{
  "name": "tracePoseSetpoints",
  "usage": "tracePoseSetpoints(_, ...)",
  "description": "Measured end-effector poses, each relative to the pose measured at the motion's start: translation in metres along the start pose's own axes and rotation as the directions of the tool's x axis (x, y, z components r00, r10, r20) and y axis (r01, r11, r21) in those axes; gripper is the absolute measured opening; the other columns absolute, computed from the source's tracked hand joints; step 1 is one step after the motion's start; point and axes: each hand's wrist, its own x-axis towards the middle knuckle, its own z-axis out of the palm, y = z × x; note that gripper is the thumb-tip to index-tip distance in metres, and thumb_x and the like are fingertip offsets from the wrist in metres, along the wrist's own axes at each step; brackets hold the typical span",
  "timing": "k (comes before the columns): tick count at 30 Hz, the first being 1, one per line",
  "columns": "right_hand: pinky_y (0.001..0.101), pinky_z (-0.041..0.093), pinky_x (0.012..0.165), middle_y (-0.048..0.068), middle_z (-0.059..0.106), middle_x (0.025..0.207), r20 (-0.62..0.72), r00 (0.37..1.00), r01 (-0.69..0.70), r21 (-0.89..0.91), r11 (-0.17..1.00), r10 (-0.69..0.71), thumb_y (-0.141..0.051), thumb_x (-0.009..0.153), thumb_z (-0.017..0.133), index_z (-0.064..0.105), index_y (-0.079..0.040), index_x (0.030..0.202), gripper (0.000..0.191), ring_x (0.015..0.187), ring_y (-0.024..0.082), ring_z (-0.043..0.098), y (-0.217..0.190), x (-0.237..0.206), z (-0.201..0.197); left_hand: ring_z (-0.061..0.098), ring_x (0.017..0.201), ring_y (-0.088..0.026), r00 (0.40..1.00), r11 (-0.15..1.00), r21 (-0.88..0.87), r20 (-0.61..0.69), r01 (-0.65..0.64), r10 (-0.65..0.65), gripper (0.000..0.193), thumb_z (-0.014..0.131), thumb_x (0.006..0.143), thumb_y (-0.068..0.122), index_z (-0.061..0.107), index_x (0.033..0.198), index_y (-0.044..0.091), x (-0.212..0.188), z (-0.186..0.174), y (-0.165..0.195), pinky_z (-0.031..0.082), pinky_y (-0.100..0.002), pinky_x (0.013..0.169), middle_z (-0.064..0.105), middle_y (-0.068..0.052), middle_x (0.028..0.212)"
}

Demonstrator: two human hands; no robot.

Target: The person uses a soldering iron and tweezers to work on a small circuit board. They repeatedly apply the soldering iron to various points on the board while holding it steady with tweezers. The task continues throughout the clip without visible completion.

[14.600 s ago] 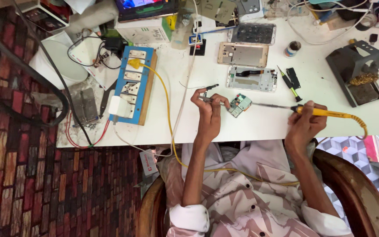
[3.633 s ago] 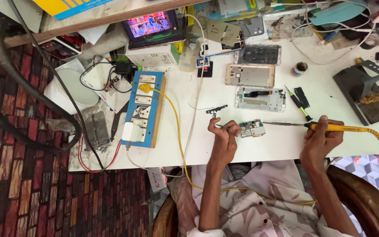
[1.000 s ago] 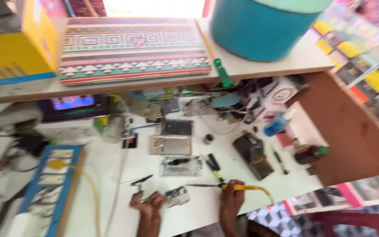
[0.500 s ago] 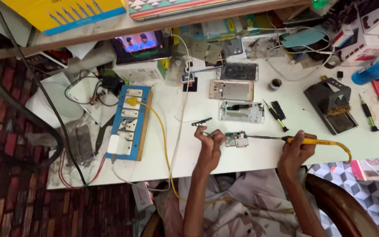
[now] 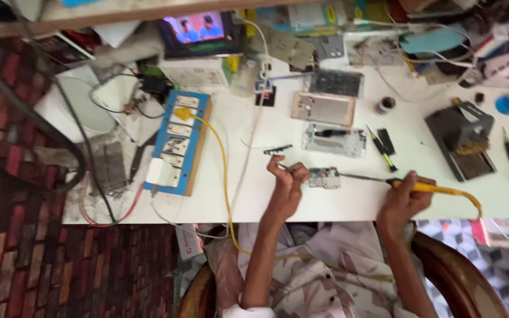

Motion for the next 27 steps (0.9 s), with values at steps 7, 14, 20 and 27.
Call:
tracePoseSetpoints(7,0.0224,0.035,0.057,0.0,0.049,0.076,0.012,0.999,0.043,-0.074,0.996,-0.043,-0.018,0.119,0.058,0.048,-0.004,0.105,0.022,0.063,0.006,0.043,0.005,-0.002,-0.006,0.042,0.074,-0.015,1.0,0.999,0.051,-0.027,-0.006,0.007,0.024,0.032,0.116,0.009,0.011,0.125,0.012,-0.001,0.003,0.0,0.042,-0.028,0.084,0.047,-0.005,0.08)
tracePoseSetpoints(14,0.0227,0.034,0.053,-0.002,0.05,0.074,-0.035,0.999,-0.016,-0.074,0.997,0.013,-0.019,0.116,0.059,0.05,-0.004,0.102,0.022,0.059,0.004,0.043,0.003,0.001,0.001,0.045,0.079,-0.016,0.999,0.998,0.064,-0.017,0.028,-0.027,0.028,0.034,0.114,0.012,0.009,0.127,0.01,0.001,-0.001,-0.002,0.04,-0.029,0.091,0.05,-0.006,0.083)
tracePoseSetpoints(20,0.0227,0.032,0.051,-0.003,0.048,0.069,-0.036,0.998,0.042,-0.111,0.993,-0.046,-0.02,0.113,0.058,0.05,-0.007,0.095,0.023,0.057,0.004,0.04,0.007,0.0,-0.001,0.053,0.09,-0.017,0.992,0.994,-0.012,-0.056,0.113,-0.113,0.036,0.04,0.113,0.016,0.009,0.13,0.009,-0.011,-0.001,-0.031,0.041,-0.03,0.099,0.055,-0.009,0.094)
tracePoseSetpoints(27,0.023,0.027,0.047,-0.006,0.048,0.066,-0.159,0.981,-0.135,-0.154,0.979,0.11,-0.022,0.103,0.062,0.058,-0.006,0.089,0.022,0.055,0.002,0.036,0.004,0.004,0.003,0.045,0.085,-0.017,0.992,0.968,-0.251,-0.116,0.025,-0.056,0.048,0.047,0.101,0.0,0.009,0.127,0.014,-0.011,-0.003,-0.059,0.043,-0.034,0.084,0.049,-0.011,0.093)
